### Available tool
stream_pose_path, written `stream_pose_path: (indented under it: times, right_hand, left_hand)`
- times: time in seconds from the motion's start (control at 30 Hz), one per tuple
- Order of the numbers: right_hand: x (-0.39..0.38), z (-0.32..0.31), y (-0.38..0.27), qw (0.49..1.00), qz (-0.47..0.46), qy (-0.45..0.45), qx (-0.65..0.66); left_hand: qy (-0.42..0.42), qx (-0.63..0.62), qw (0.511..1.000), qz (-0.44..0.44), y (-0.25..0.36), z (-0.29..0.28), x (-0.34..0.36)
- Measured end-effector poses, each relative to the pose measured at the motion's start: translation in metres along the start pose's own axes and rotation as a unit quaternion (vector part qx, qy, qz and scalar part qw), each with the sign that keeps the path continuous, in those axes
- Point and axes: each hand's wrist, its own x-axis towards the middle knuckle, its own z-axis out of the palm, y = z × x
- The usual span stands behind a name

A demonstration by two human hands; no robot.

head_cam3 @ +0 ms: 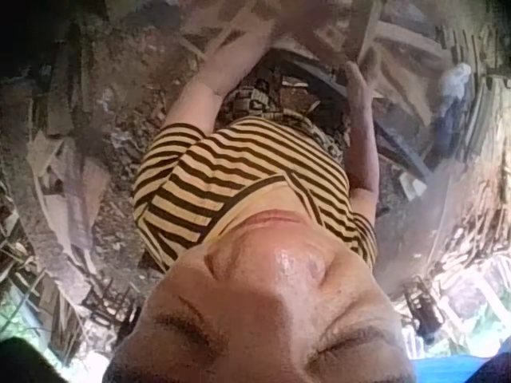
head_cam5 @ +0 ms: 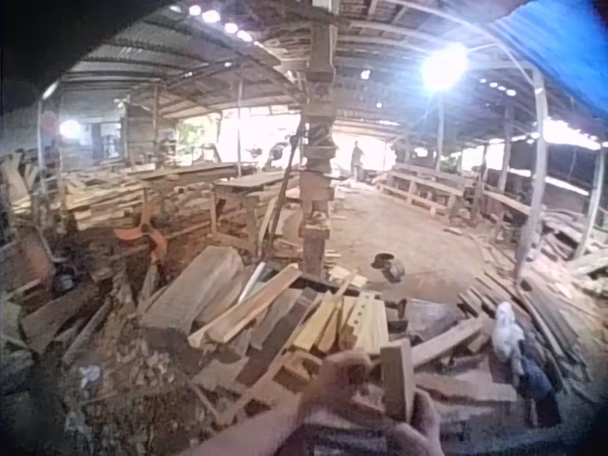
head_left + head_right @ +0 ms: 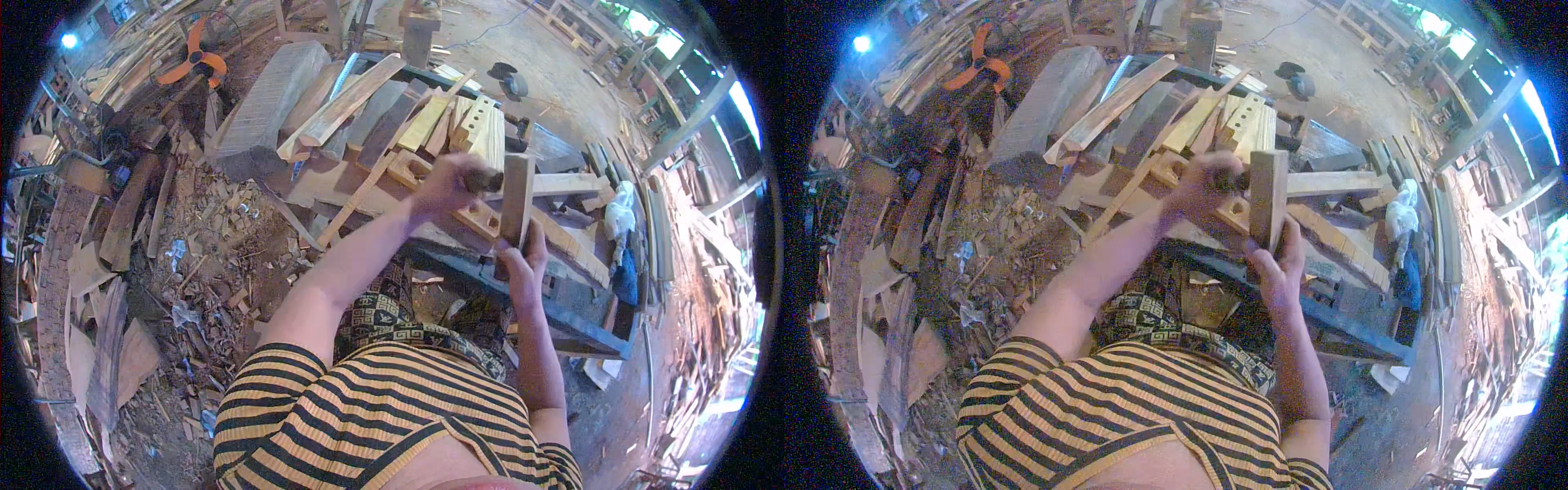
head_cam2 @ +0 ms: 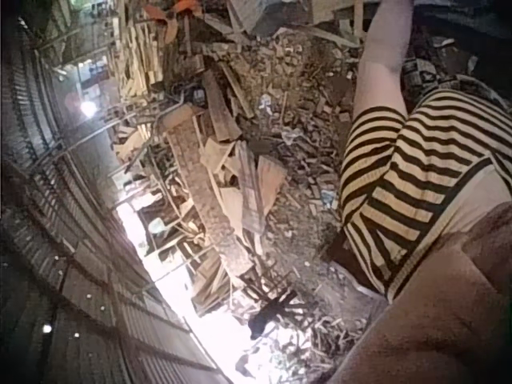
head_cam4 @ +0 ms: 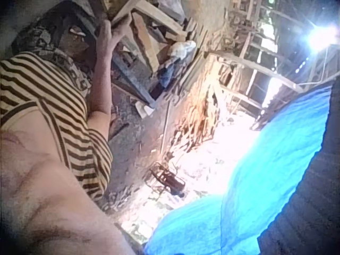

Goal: The person chisels a piece of wood on a workbench by holding a chisel against the wood and striking it repeatedly with a wooden block.

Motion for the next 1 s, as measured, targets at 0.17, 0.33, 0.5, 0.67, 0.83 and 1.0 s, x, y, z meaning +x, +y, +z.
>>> stream_pose_path:
  times: [0.17,0.33,0.5,0.67,0.83,1.0]
  right_hand:
    - [0.000,-0.010,0.041,0.998,0.052,0.024,-0.041]
    - [-0.002,-0.008,0.074,0.969,0.067,-0.004,-0.236]
    - [-0.003,-0.020,0.078,0.947,0.043,-0.040,-0.316]
    - [0.003,-0.013,0.067,0.960,0.079,-0.040,-0.266]
    - [0.003,-0.022,0.019,0.998,0.035,0.049,0.020]
    - [0.006,-0.005,-0.022,0.957,-0.182,0.207,0.088]
  left_hand:
    - [0.252,-0.094,0.962,-0.049,0.008,-0.043,0.019]
    - [0.334,-0.080,0.938,-0.042,0.008,-0.067,0.027]
    - [0.289,-0.070,0.951,-0.081,0.007,-0.049,0.028]
    - [0.202,-0.043,0.977,-0.062,0.008,-0.028,0.023]
    - [0.115,0.016,0.993,0.015,0.002,-0.010,0.016]
    - [0.042,-0.104,0.993,-0.028,-0.001,0.014,0.011]
